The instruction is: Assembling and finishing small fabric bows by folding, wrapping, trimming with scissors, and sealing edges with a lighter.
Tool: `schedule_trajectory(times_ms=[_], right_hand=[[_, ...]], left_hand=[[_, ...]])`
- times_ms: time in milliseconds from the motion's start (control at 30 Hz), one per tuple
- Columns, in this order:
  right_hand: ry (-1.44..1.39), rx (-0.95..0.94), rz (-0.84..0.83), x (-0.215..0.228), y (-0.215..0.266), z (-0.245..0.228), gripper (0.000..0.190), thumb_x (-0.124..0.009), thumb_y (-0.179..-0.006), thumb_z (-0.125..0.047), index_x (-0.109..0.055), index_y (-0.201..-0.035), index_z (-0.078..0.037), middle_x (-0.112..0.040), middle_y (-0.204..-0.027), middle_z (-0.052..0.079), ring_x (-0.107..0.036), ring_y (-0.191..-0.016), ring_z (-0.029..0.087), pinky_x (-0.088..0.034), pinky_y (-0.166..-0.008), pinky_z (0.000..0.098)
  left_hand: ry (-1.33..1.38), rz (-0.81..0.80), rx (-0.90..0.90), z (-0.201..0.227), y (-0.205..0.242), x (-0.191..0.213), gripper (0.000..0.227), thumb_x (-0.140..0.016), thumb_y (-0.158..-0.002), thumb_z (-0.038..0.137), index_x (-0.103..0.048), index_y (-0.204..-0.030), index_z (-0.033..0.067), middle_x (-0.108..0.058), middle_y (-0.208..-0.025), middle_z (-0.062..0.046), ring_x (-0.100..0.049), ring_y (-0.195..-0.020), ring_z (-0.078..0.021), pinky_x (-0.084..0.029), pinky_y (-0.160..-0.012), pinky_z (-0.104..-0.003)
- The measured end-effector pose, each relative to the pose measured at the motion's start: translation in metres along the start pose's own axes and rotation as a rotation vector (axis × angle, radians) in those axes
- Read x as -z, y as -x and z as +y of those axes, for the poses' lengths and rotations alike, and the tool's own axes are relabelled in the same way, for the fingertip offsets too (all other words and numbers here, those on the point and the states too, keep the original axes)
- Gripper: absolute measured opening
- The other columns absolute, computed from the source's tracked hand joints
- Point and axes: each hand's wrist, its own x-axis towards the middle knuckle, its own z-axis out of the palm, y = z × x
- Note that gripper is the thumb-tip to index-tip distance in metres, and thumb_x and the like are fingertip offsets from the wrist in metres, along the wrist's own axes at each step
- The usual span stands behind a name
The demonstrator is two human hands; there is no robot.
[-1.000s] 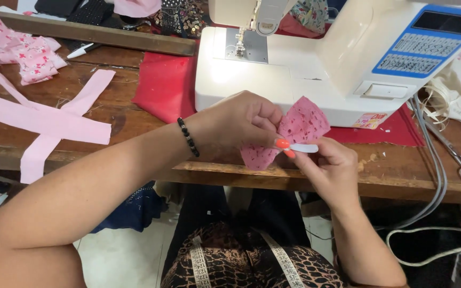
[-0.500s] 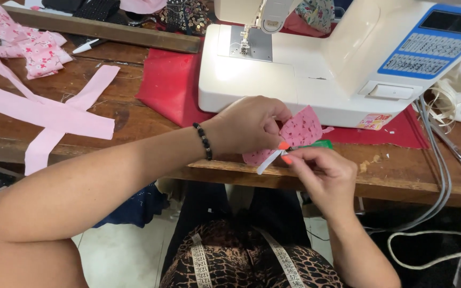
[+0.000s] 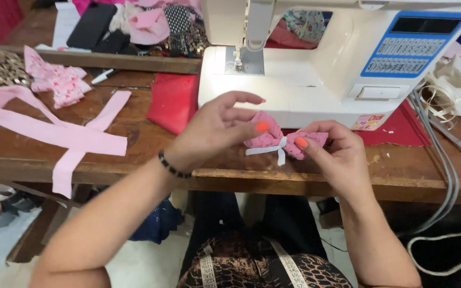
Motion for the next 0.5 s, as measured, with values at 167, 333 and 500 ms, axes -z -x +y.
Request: schedule_trajectory(times_ms=[167, 333, 500], right_hand=[[-0.073, -0.018, 0.106, -0.009, 0.003, 0.023, 0.025, -0.08, -0.09, -0.01, -0.072, -0.111, 0.0, -0.073, -0.088, 0.013, -0.063, -0.075, 0.01, -0.06, -0.072, 0.0276], [-0.039, 0.096, -0.022, -0.01, 0.003, 0.005, 0.038, -0.077, -0.09, -0.009, -0.065, -0.124, -0.001, -0.072, -0.111, 0.013, -0.069, -0.098, 0.017, -0.058, -0.087, 0.0349], [0.202, 0.155, -0.159, -0.002, -0.001, -0.021, 0.037, -0.079, -0.084, -0.007, -0.073, -0.12, 0.0, -0.08, -0.098, 0.015, -0.075, -0.088, 0.018, -0.061, -0.085, 0.0382]], left_hand=[[0.491, 0.263, -0.171, -0.045, 0.013, -0.047, 0.079, -0.091, -0.071, 0.026, -0.055, -0.136, -0.0002, -0.076, -0.103, -0.017, -0.073, -0.093, -0.0184, -0.065, -0.079, -0.035], [0.513, 0.394, -0.24, -0.051, 0.012, -0.062, 0.064, -0.086, -0.08, 0.016, -0.058, -0.134, -0.0018, -0.078, -0.096, -0.016, -0.073, -0.086, -0.0151, -0.065, -0.078, -0.031], [0.427, 0.406, -0.259, -0.054, 0.012, -0.061, 0.06, -0.086, -0.081, 0.02, -0.06, -0.131, -0.0006, -0.077, -0.085, -0.013, -0.072, -0.073, -0.0132, -0.064, -0.067, -0.026]])
